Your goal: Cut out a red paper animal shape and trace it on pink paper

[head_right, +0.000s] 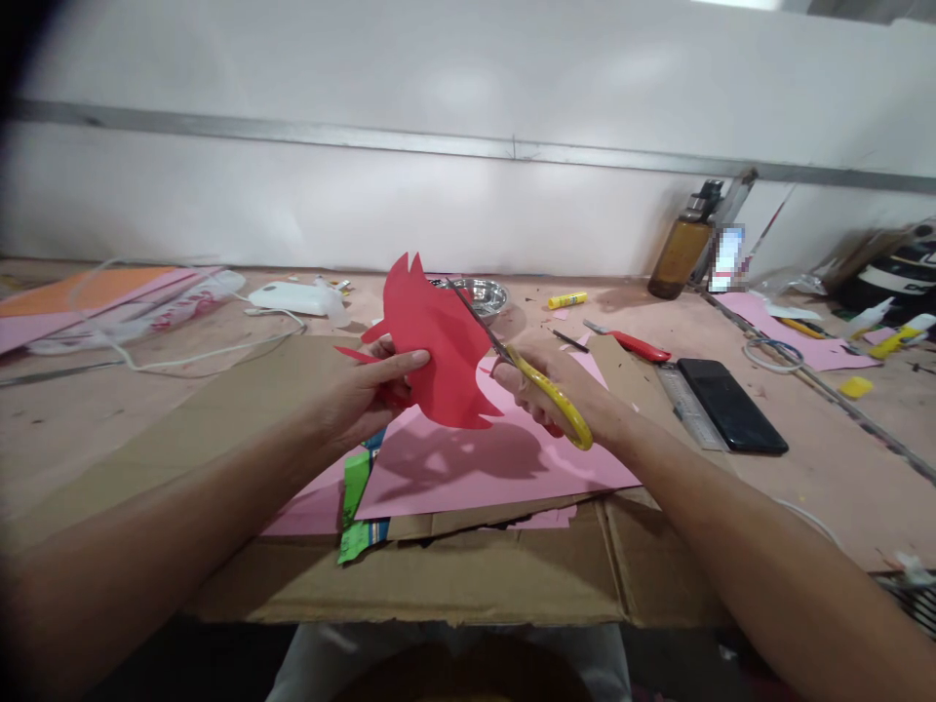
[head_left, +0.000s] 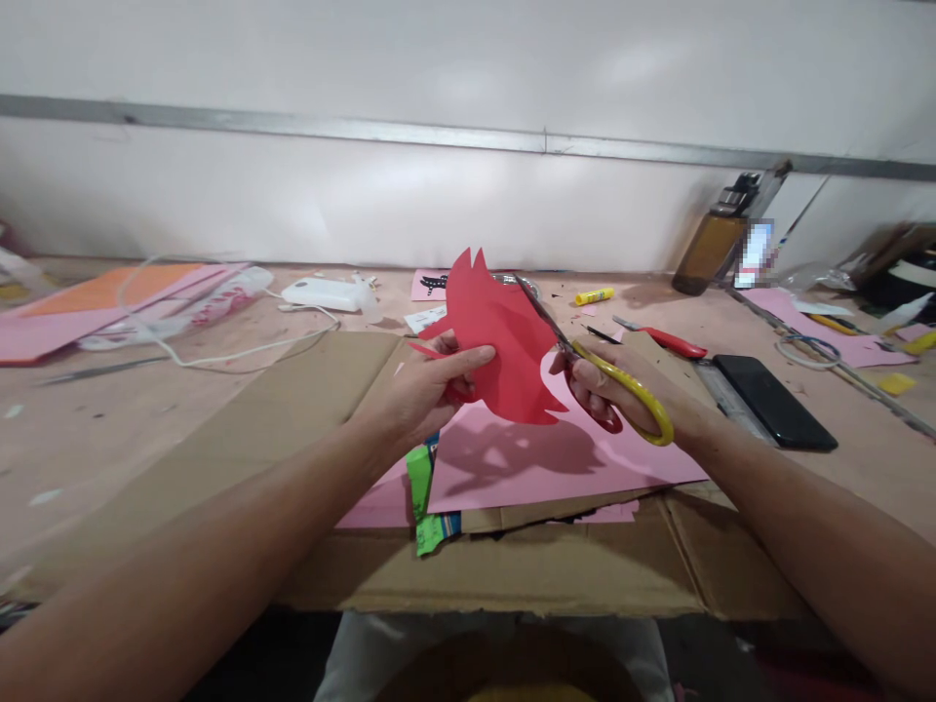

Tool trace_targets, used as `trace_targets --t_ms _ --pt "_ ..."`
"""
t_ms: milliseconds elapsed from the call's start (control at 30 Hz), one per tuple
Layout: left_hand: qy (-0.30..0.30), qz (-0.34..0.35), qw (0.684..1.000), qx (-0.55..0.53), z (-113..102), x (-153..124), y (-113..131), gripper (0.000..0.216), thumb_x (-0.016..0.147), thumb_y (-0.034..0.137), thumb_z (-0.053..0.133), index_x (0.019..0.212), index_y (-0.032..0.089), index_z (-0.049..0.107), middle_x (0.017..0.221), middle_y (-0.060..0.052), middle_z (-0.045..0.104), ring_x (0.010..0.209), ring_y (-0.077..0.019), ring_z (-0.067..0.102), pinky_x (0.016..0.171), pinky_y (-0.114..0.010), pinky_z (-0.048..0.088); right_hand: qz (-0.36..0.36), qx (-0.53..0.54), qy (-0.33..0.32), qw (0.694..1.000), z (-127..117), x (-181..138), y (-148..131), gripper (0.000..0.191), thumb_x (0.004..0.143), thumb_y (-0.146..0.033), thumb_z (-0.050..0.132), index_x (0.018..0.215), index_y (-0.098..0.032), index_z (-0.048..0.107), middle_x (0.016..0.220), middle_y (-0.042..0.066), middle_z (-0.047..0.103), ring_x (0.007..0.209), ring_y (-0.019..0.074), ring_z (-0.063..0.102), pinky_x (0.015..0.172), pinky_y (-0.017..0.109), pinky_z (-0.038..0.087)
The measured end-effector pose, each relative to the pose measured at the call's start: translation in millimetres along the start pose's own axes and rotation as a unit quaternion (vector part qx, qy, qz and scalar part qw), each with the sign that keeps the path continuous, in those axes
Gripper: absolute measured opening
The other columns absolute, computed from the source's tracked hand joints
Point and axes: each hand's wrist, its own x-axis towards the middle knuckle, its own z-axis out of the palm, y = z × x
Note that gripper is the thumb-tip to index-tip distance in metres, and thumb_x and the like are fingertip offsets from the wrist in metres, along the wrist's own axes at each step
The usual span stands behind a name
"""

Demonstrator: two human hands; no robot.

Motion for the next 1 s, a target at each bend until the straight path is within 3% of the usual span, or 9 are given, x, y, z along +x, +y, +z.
trace_targets --t_ms 367,667,900,1000 --pt "-0.041 0.0 0.998 0.054 -0.7 -3.8 0.9 0.039 0.06 0.023 0.093 0.061 0.018 0.054 0.051 0.007 0.042 0.044 -0.0037 0.033 0.04 -0.019 0.026 0.045 -0.01 0.005 0.999 0.1 -0.3 -2.1 0.016 0.096 -0.033 0.042 0.097 -0.024 0.055 0.06 -0.002 0.051 0.048 0.0116 0.049 0.043 0.025 0.037" --pt "-0.041 -0.003 0.995 0.093 2.0 -8.1 2.2 0.05 0.063 0.03 0.091 0.055 0.018 0.044 0.05 0.008 0.031 0.044 -0.003 0.025 0.039 -0.019 0.021 0.005 -0.032 0.014 0.999 -1.1 -2.5 -2.8 0.037 0.095 -0.058 0.043 0.098 -0.023 0.054 0.059 -0.002 0.051 0.047 0.0122 0.049 0.044 0.026 0.04" --pt "-0.009 -0.01 0.996 0.09 1.1 -7.8 1.3 0.049 0.06 0.029 0.093 0.054 0.018 0.045 0.051 0.008 0.033 0.045 -0.0037 0.029 0.042 -0.018 0.032 0.001 -0.02 0.017 1.0 0.2 -0.9 0.1 0.039 0.096 -0.058 0.041 0.097 -0.022 0.056 0.057 -0.003 0.051 0.045 0.0118 0.047 0.042 0.026 0.039" --pt "-0.012 -0.014 0.996 0.09 2.3 -8.5 1.6 0.051 0.06 0.029 0.093 0.054 0.018 0.044 0.051 0.008 0.032 0.045 -0.0031 0.028 0.042 -0.018 0.031 0.011 -0.024 0.016 1.0 0.4 -1.4 -2.2 0.037 0.095 -0.058 0.044 0.094 -0.023 0.056 0.056 -0.003 0.05 0.044 0.0118 0.047 0.042 0.027 0.038"
